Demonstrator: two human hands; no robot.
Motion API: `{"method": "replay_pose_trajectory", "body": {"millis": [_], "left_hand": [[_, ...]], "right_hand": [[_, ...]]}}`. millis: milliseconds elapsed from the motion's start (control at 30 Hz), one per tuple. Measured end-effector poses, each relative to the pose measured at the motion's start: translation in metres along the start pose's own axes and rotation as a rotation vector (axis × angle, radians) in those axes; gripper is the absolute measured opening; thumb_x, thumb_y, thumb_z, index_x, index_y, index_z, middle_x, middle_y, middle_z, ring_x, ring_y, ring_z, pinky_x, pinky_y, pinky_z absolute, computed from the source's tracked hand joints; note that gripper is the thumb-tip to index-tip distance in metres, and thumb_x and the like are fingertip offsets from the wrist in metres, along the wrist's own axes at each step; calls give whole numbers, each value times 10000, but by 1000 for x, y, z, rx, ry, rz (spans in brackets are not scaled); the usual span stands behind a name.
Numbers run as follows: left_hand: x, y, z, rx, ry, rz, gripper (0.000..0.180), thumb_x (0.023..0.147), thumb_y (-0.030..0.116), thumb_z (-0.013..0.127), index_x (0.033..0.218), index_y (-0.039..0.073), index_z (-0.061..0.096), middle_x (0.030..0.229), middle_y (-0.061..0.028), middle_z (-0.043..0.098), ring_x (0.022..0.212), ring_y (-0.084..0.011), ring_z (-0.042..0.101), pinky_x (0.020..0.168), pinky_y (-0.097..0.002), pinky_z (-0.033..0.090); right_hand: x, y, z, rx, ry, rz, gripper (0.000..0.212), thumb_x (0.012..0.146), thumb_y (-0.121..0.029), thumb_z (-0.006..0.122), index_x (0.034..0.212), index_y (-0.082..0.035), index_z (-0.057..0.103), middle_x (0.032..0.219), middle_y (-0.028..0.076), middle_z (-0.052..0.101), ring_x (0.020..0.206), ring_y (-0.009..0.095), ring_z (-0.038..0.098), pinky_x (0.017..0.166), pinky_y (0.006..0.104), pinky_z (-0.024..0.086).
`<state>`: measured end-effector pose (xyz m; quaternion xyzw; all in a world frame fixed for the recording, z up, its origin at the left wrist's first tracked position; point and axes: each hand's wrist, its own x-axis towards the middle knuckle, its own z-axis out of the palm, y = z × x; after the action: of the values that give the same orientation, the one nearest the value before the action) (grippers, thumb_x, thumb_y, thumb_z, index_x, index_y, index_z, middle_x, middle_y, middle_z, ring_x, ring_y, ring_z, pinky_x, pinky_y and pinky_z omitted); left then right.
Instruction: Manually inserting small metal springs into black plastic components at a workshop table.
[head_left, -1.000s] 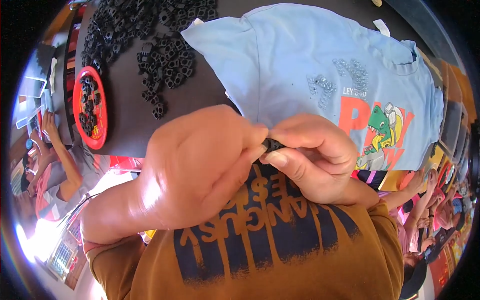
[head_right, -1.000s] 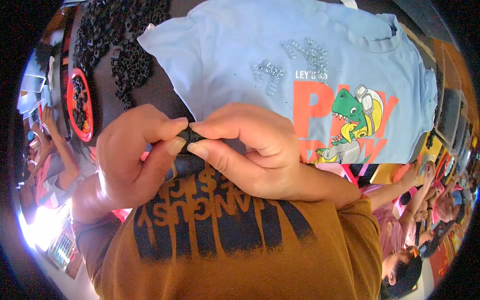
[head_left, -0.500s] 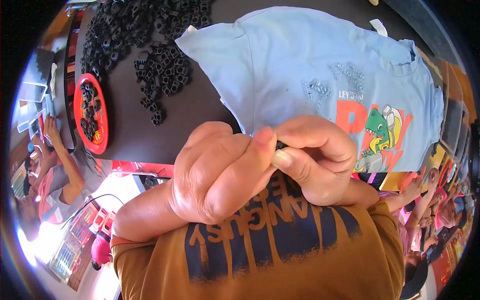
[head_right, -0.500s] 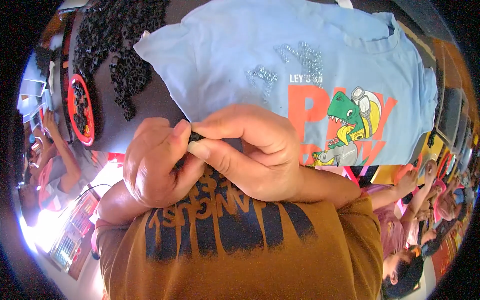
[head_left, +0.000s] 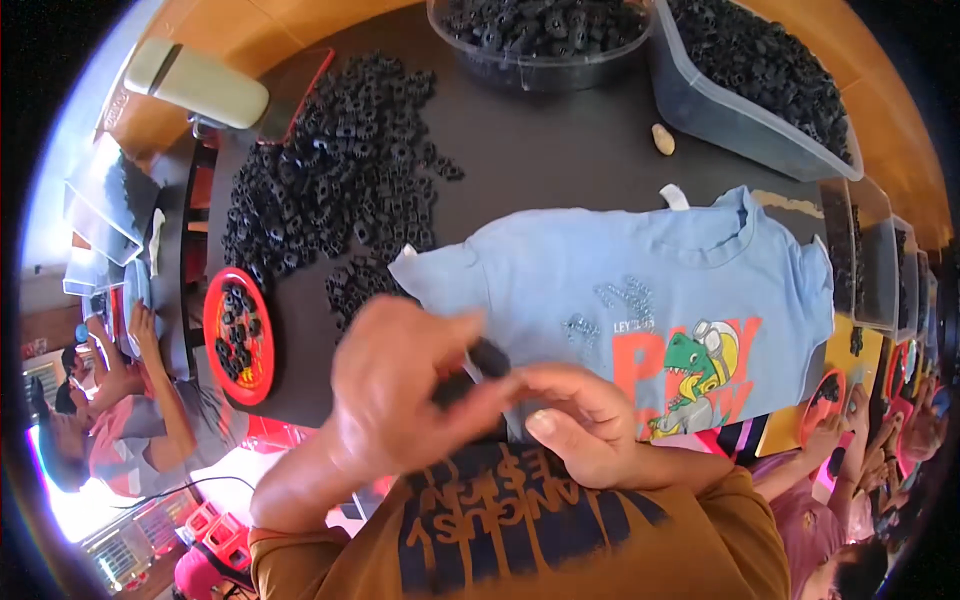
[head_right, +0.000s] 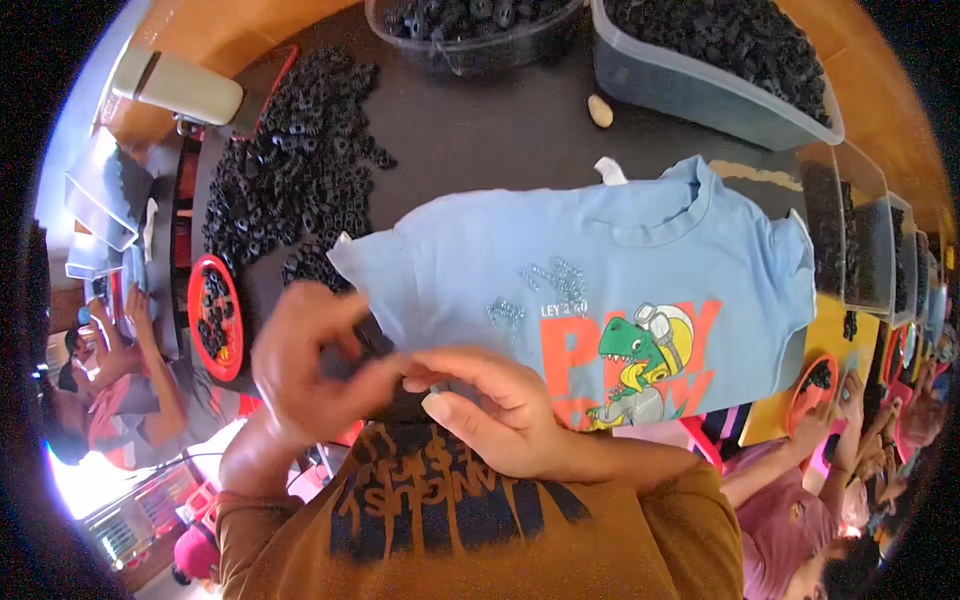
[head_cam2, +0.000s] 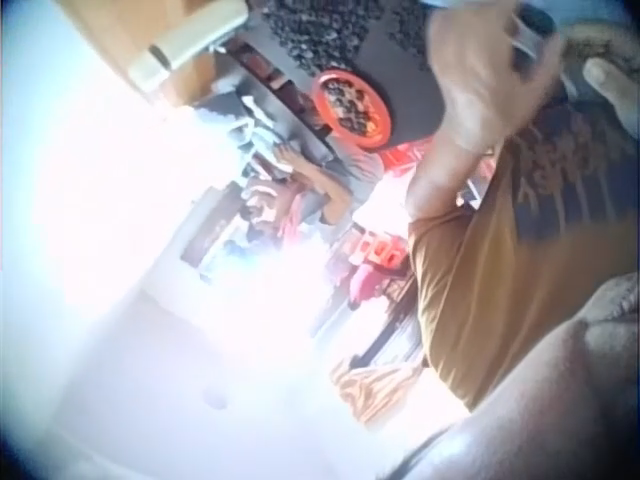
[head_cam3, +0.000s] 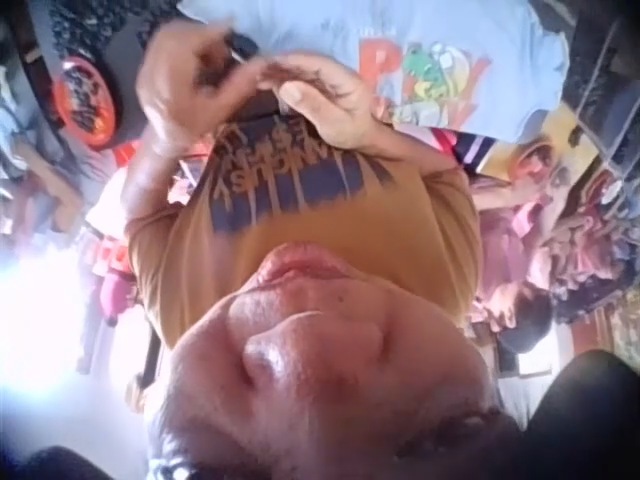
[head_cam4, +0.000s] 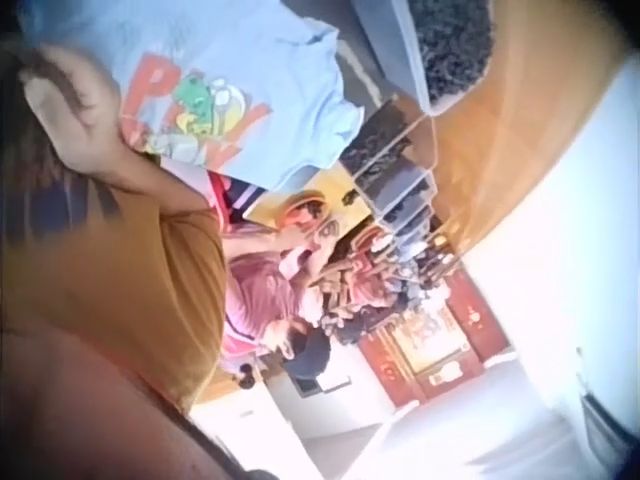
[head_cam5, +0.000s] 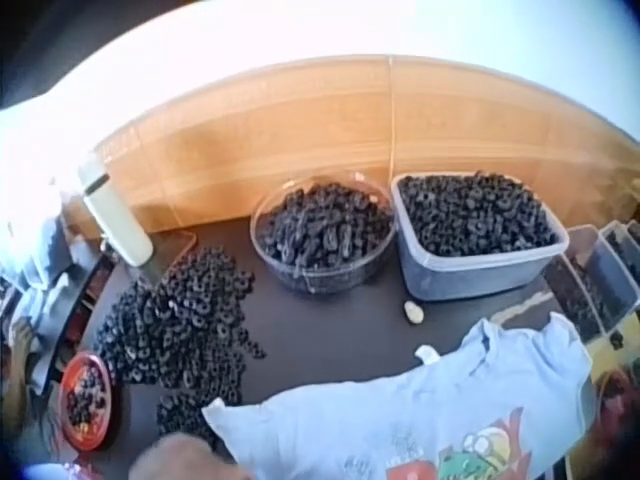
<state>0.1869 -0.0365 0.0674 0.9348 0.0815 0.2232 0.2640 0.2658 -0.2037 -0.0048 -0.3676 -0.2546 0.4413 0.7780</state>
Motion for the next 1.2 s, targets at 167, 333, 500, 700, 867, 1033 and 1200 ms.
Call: {"method": "replay_pose_trajectory", "body": {"millis": [167,333,500,700,867,1033,1200], "left_hand": [[91,-33,4,-209,184,-185,338,712,112,743,1009,22,609,683,-13,544,584,-76,500,532,-224,425],[172,-68,4,-56,-102,-158,330,834,121,621,1120,-34,564,775,-50,595,688,-106,545,620,-239,437],[133,-49,-14,-80,48,-166,438,816,188,629,1146,-83,531,818,-119,647,741,-173,612,677,-276,483],[-11,-61,-33,29,129,-472,236,867,103,606,1093,46,646,911,-10,641,793,-69,558,691,-198,442],[-91,-36,-27,234,280,-632,143,788,-11,620,926,-3,653,806,-98,632,714,-179,597,677,-267,463],[-106,-41,-9,281,284,-505,216,711,27,690,923,32,652,824,-103,613,710,-273,572,652,-340,451],[-103,-48,-3,239,328,-459,243,705,41,695,942,42,647,827,-78,605,717,-261,564,633,-344,437]], "right_hand": [[-2,-5,-7,-109,-133,73,278,931,8,439,1202,36,491,1185,172,563,1062,231,577,939,359,444],[0,-3,-3,-73,-129,152,256,933,-25,477,1177,47,511,1118,172,596,1033,224,588,920,355,454],[3,-6,-2,3,-118,91,234,924,9,489,1148,47,539,1094,137,598,976,164,589,875,280,453],[7,-1,-5,-110,-127,82,221,894,46,511,1110,60,556,1021,160,612,910,184,615,812,280,483],[5,2,0,-160,-153,51,206,889,65,502,1087,94,547,1022,181,605,894,179,611,805,273,483],[5,5,6,-279,-154,-4,197,890,50,507,1080,83,548,1006,188,602,845,186,599,786,288,487],[5,8,10,-387,-152,-19,184,895,28,512,1069,60,563,975,181,605,810,184,593,741,287,490]]}}
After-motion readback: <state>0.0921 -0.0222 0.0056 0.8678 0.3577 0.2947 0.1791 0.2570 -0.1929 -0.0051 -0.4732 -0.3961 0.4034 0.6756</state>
